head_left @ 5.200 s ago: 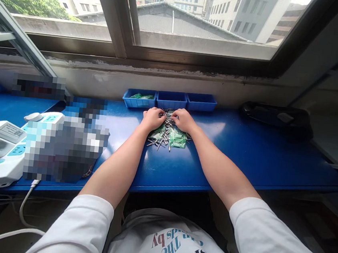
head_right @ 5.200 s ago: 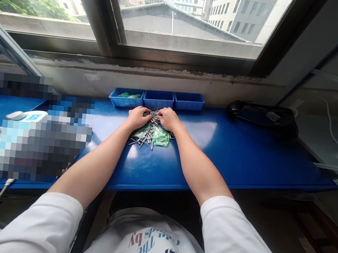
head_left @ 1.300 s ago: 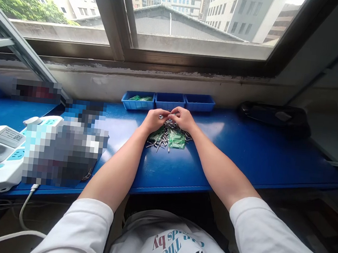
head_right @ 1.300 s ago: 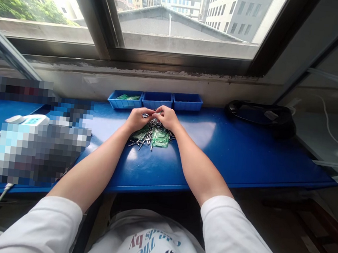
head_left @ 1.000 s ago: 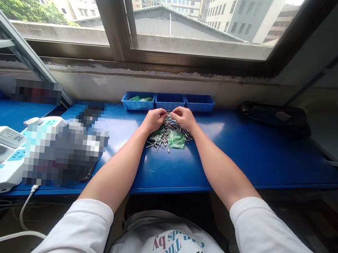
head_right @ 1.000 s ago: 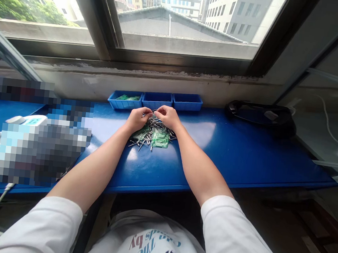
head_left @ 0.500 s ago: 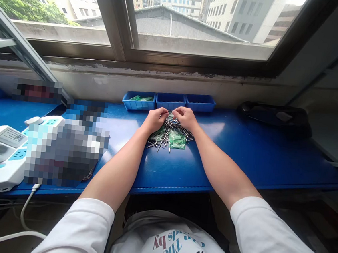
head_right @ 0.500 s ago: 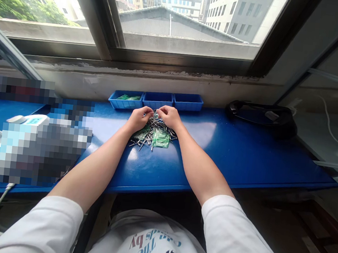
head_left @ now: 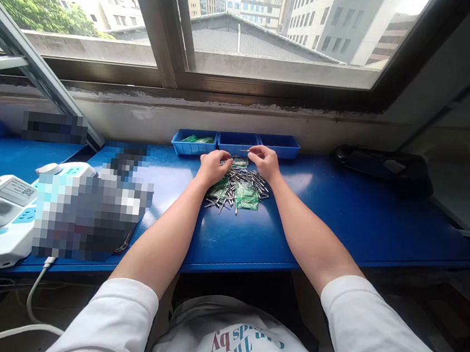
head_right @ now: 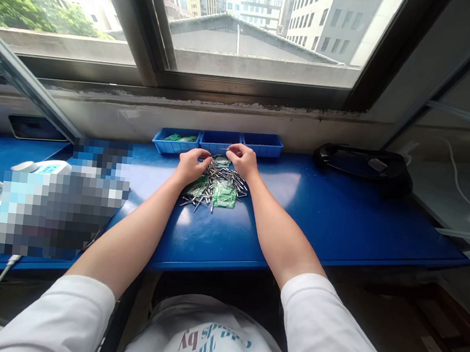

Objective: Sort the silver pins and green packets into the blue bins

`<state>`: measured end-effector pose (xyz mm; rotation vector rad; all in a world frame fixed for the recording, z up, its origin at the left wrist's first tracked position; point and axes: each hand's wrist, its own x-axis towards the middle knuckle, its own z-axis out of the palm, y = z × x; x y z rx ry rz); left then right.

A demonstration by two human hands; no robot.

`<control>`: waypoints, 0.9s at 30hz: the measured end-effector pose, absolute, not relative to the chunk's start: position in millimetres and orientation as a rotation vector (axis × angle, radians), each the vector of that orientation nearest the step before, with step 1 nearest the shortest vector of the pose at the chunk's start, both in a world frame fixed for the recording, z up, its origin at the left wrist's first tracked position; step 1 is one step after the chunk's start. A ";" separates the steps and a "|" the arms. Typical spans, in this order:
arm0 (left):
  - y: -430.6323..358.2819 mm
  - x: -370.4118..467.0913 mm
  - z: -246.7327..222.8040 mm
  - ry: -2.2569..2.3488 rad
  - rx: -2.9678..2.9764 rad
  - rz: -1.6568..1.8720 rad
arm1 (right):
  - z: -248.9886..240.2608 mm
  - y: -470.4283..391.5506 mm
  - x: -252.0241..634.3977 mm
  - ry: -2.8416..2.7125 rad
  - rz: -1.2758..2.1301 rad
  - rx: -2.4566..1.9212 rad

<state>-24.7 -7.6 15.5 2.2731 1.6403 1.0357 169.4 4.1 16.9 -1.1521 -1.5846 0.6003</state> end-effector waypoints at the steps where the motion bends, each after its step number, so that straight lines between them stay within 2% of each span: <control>1: -6.4 -26.2 15.1 1.697 2.257 1.033 | 17.2 5.7 172.4 -1.598 0.487 -1.215; 4: -2.1 -30.4 11.8 1.805 2.200 0.997 | 17.7 10.0 182.4 -1.627 0.235 -1.418; 7: 0.9 -32.4 8.4 1.835 2.174 0.948 | 15.1 13.5 190.4 -1.627 0.129 -1.604; 27: -0.3 -32.5 7.2 1.811 2.197 0.805 | 0.7 22.7 197.2 -1.687 0.120 -1.839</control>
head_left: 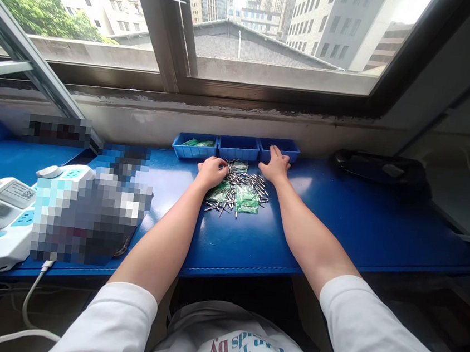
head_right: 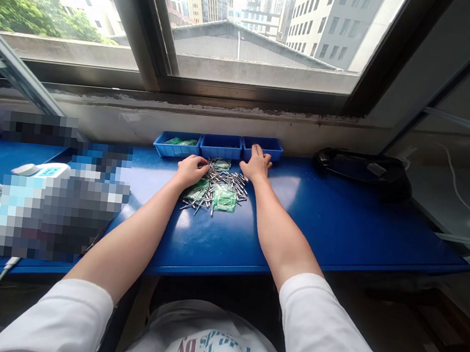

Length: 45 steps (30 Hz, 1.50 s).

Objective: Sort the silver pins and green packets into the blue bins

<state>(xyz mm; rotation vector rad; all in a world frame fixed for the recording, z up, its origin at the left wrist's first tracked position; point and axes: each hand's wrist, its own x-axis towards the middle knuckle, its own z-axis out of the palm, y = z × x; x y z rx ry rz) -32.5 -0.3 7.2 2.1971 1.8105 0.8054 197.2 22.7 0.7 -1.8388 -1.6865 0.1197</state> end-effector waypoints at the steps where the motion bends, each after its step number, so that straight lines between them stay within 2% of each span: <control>1: -0.6 -32.6 7.4 1.808 2.199 0.801 | 0.3 23.2 197.3 -1.685 0.123 -1.836; 9: 0.5 -32.9 5.1 1.805 2.210 0.795 | -6.0 26.6 196.4 -1.645 0.114 -1.786; 14: 3.0 -33.0 2.8 1.793 2.228 0.810 | 1.0 19.2 187.3 -1.694 0.033 -1.533; 21: 4.7 -32.2 1.6 1.806 2.244 0.813 | 0.5 8.3 172.8 -2.092 0.250 -1.286; 45: 3.6 -31.4 2.5 1.814 2.252 0.794 | -0.7 3.2 159.8 -2.268 0.319 -1.239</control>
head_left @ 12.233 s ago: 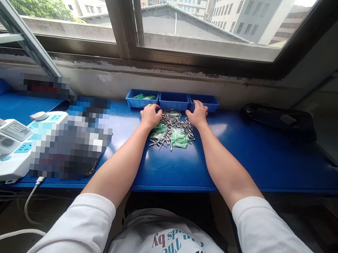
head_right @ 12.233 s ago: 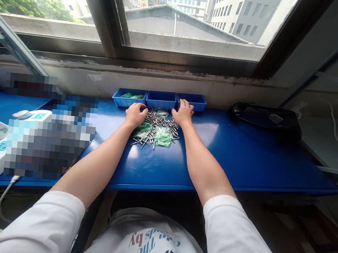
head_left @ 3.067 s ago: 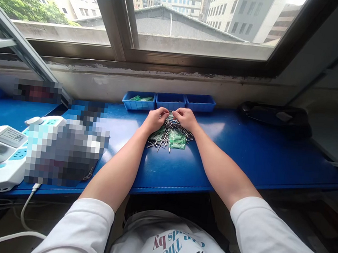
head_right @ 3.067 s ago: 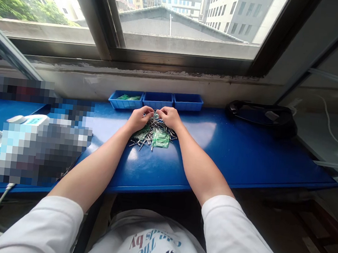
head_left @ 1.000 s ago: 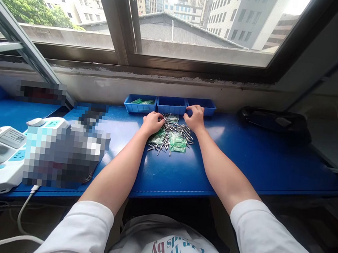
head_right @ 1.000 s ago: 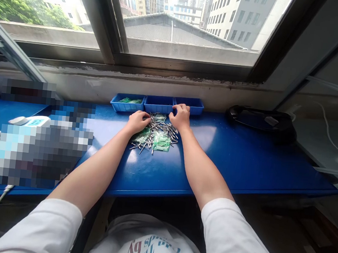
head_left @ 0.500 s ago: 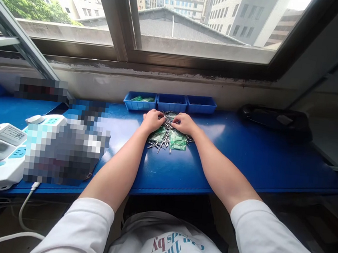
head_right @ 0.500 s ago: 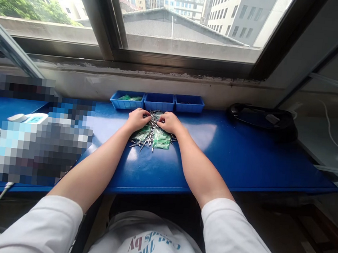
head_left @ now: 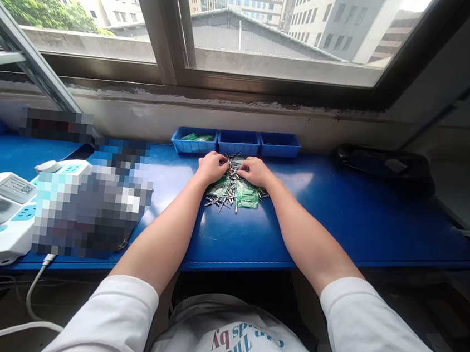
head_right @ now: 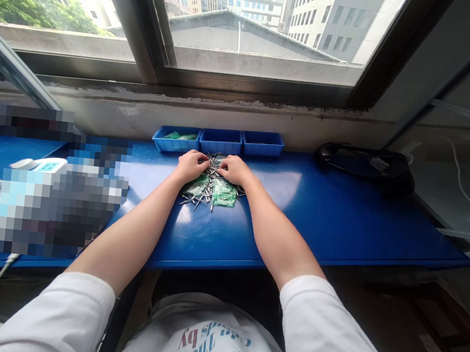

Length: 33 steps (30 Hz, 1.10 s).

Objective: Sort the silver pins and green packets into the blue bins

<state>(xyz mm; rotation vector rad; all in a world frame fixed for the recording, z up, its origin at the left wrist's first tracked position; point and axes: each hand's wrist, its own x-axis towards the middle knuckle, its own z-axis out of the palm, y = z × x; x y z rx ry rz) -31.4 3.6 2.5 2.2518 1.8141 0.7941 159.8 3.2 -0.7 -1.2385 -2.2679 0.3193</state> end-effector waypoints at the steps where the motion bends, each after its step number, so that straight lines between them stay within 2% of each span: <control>1: 3.7 -31.5 2.3 1.810 2.252 0.800 | -0.9 3.1 159.7 -2.269 0.313 -1.235; 13: -3.2 -28.5 9.6 1.771 2.261 0.923 | 1.3 2.6 154.8 -2.135 0.277 -1.259; 18: -9.0 -23.9 13.1 1.457 2.386 1.037 | 4.4 -0.8 153.2 -2.069 0.333 -1.239; 22: -8.8 -21.0 11.9 1.296 2.410 0.999 | 7.1 -3.1 151.5 -2.029 0.356 -1.243; 33: -7.8 -21.0 10.5 1.382 2.375 0.980 | 10.9 -7.6 152.2 -1.954 0.533 -1.085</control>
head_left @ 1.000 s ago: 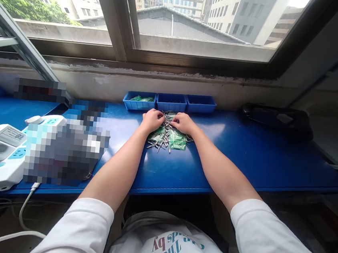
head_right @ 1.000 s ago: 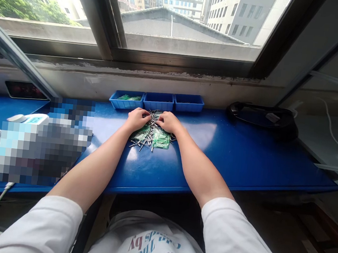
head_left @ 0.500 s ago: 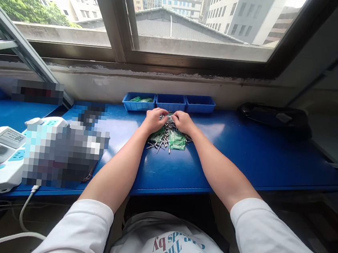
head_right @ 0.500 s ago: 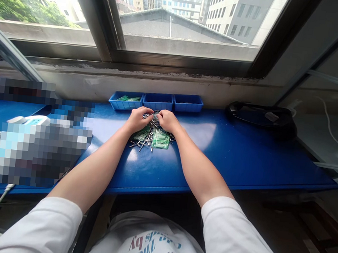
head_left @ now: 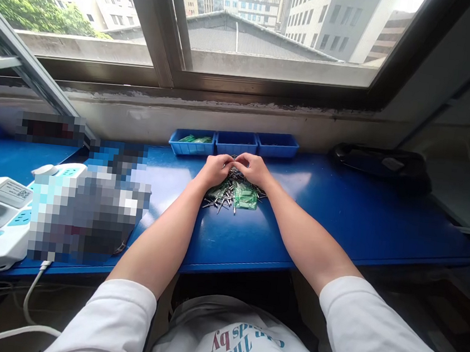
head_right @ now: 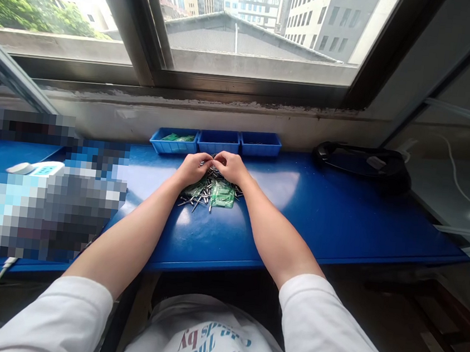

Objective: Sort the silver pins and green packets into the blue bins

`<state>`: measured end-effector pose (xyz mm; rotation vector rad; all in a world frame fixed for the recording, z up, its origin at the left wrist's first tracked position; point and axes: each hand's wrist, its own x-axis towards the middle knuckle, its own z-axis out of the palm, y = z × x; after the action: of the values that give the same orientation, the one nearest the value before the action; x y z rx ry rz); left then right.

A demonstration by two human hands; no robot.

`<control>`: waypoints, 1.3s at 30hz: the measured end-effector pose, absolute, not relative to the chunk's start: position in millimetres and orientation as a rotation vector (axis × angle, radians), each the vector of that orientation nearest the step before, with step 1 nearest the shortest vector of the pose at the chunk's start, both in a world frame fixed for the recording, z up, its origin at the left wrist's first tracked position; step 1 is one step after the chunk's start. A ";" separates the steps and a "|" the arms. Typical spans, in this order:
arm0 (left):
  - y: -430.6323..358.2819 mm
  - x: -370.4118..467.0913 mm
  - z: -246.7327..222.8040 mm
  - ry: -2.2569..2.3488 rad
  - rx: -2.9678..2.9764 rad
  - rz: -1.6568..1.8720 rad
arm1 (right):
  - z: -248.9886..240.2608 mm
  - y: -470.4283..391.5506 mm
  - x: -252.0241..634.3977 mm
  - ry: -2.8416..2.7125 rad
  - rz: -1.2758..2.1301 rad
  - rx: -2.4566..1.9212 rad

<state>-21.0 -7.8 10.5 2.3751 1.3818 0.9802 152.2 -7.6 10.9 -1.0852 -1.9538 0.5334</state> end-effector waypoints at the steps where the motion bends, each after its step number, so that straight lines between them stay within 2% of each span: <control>1: -7.8 -21.1 10.3 1.382 2.371 0.977 | 10.8 -7.5 152.1 -1.957 0.529 -1.076; 8: -9.3 -20.5 11.8 1.308 2.361 1.030 | 10.6 -4.7 151.2 -1.907 0.558 -1.157; 17: -5.2 -22.2 12.5 1.376 2.354 1.019 | 12.4 -0.7 151.0 -1.562 0.882 -0.984; 23: -5.1 -22.2 11.1 1.359 2.343 1.059 | 12.1 3.1 156.1 -1.482 0.963 -0.964; 26: -5.2 -22.5 12.5 1.462 2.327 1.050 | 12.0 6.3 161.1 -1.504 0.827 -1.056; 32: 1.0 -28.8 9.8 1.784 2.196 1.045 | 15.2 11.2 181.9 -1.537 0.250 -1.454; 39: 1.8 -30.1 6.7 1.825 2.178 0.875 | 4.6 19.4 194.7 -1.684 0.169 -1.773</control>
<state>-30.1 1.8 6.7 2.1785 1.8246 0.8749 194.7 19.4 4.6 -1.7732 -1.6844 0.1687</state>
